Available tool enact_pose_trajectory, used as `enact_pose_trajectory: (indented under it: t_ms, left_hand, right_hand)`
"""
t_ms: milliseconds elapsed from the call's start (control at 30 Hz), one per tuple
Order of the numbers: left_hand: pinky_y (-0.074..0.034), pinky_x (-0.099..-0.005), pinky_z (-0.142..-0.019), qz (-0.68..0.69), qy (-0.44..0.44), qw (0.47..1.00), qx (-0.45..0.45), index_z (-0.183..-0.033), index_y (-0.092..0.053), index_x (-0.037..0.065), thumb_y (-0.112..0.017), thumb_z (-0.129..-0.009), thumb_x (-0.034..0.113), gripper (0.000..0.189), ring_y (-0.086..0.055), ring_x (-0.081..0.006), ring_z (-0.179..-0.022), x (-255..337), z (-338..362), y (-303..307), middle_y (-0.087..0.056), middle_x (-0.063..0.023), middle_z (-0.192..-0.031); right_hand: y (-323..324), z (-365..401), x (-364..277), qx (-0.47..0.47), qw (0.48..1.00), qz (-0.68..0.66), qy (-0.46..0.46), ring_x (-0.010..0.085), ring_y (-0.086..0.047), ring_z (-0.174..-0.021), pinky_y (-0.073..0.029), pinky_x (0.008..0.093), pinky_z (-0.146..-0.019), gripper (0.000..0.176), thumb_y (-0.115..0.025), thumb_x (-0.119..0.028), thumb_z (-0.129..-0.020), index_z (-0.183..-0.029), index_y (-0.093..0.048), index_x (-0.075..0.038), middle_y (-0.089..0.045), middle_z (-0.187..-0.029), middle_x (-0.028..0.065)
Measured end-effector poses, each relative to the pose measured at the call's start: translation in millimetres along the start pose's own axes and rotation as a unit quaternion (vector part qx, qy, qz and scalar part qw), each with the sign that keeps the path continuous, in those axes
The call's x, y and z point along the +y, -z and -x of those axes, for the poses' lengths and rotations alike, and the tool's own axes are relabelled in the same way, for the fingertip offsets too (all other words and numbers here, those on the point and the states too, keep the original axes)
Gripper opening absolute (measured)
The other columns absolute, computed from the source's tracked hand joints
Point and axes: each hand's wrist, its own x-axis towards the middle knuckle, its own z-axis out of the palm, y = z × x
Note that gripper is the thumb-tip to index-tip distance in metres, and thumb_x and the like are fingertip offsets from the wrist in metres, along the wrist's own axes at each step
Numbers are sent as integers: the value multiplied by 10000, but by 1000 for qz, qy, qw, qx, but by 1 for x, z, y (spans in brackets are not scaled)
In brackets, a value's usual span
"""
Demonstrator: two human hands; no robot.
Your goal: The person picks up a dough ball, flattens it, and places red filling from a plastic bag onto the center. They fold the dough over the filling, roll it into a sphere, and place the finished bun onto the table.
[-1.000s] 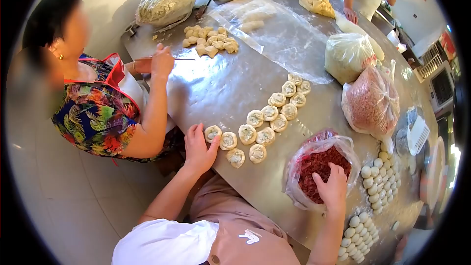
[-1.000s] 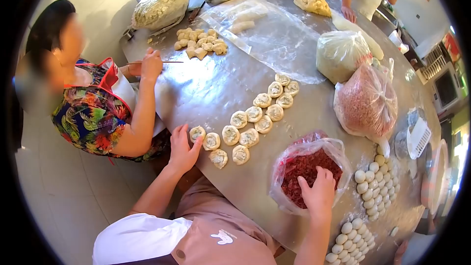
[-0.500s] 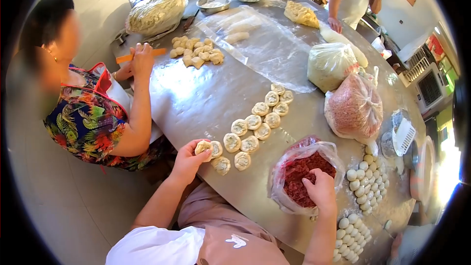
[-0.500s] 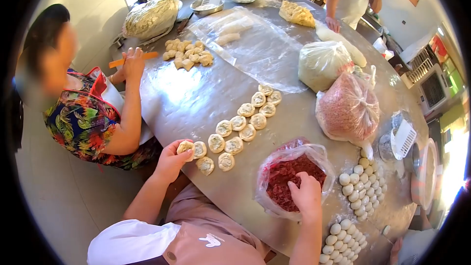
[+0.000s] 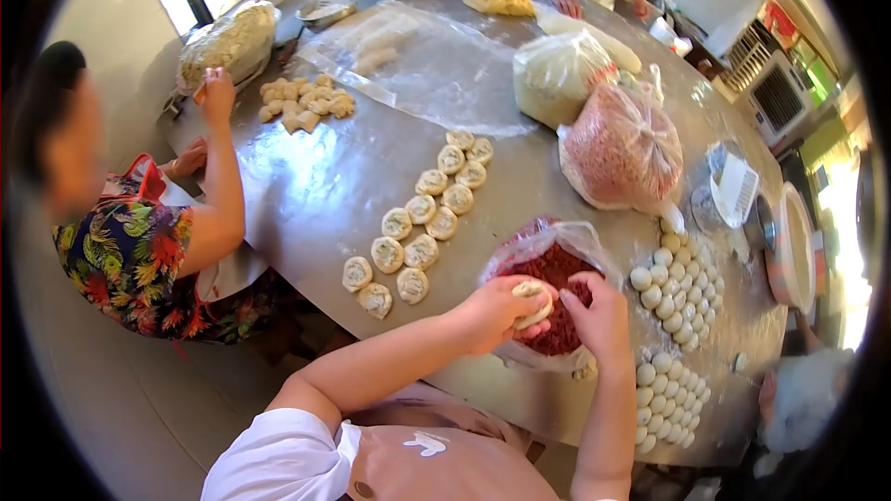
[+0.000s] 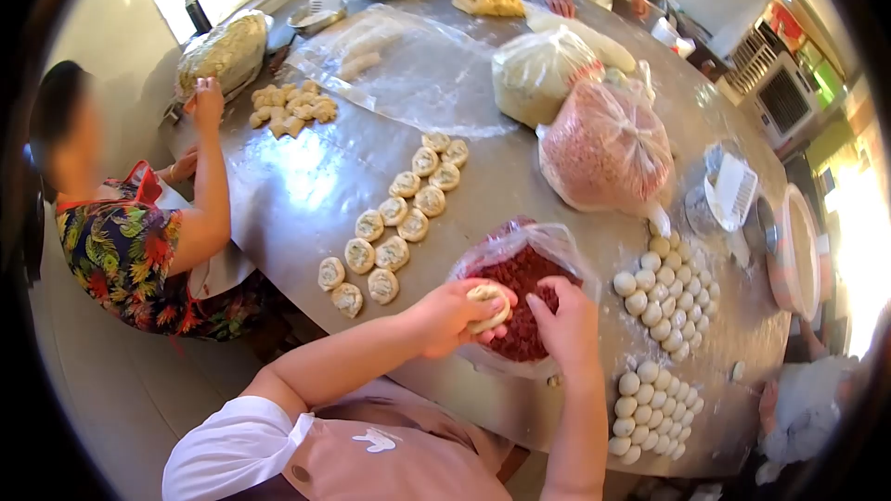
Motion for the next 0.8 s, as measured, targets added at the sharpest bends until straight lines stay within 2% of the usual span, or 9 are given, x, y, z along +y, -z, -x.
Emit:
enact_pose_trajectory:
  t_ms: [33,100,133,200,333,467,567,667,800]
  left_hand:
    - [-544,-268,-735,-18,-13,999,37,-1092,-601,65,-588,-947,118,155,-630,-152,-849,-3,-8,-9,-623,-51,-945]
    - [-543,-289,-760,12,-20,998,51,-1110,-581,76,-585,-945,116,170,-625,-157,-848,-11,-26,-10,-616,-45,-951]
    - [-534,-309,-809,26,-43,997,52,-1139,-547,83,-558,-956,149,195,-609,-168,-906,-18,-31,-12,-594,-53,-1000]
    - [-524,-331,-847,85,-29,995,40,-1159,-521,75,-535,-964,176,220,-587,-176,-958,-16,-35,-13,-575,-63,-1044]
    - [-474,-351,-955,186,-30,982,5,-1183,-494,29,-436,-993,188,254,-544,-195,-1048,-22,-45,-6,-547,-84,-1133]
    - [-424,-337,-1015,159,-42,986,37,-1226,-493,24,-387,-1010,180,287,-523,-190,-1109,-27,-43,-8,-540,-86,-1200]
    - [-407,-350,-1030,132,-67,989,15,-1240,-499,30,-381,-1022,202,302,-503,-185,-1147,-35,-50,-1,-539,-83,-1227]
    - [-437,-340,-974,115,-66,989,60,-1225,-514,50,-386,-1034,237,297,-517,-164,-1113,-37,-44,-15,-555,-64,-1187]
    - [-460,-315,-894,60,-70,996,7,-1223,-517,77,-415,-1035,241,270,-535,-139,-1056,-44,-49,-12,-557,-37,-1157]
  right_hand:
    - [5,1,-6,-2,1000,-30,-5,310,-648,-793,-508,359,-731,217,-710,-159,-811,-984,-651,-43,-668,-887,169]
    - [10,3,-12,19,998,-52,-7,259,-648,-754,-507,328,-703,213,-712,-146,-817,-989,-652,-36,-673,-876,155]
    - [12,6,-13,26,997,-69,0,250,-648,-754,-507,327,-704,212,-712,-143,-817,-990,-652,-35,-674,-876,152]
    - [15,8,-28,18,996,-86,13,231,-647,-777,-506,319,-718,219,-710,-129,-817,-1008,-652,-37,-678,-895,139]
    - [4,5,-28,-22,996,-47,70,267,-653,-878,-509,332,-773,278,-719,-107,-793,-1057,-647,-59,-679,-986,127]
    - [0,8,-25,-8,992,-43,118,288,-656,-913,-514,353,-797,304,-719,-71,-772,-1063,-635,-50,-678,-1002,127]
    - [0,9,-24,-16,991,-71,115,291,-656,-934,-518,357,-803,306,-715,-45,-761,-1055,-630,-38,-674,-1010,139]
    - [1,17,-21,1,992,-57,113,293,-654,-945,-520,356,-796,304,-713,-26,-753,-1045,-630,-31,-668,-1021,151]
    - [-6,19,-16,41,992,-19,121,299,-649,-940,-522,357,-781,319,-714,-11,-740,-1048,-634,-34,-663,-1028,146]
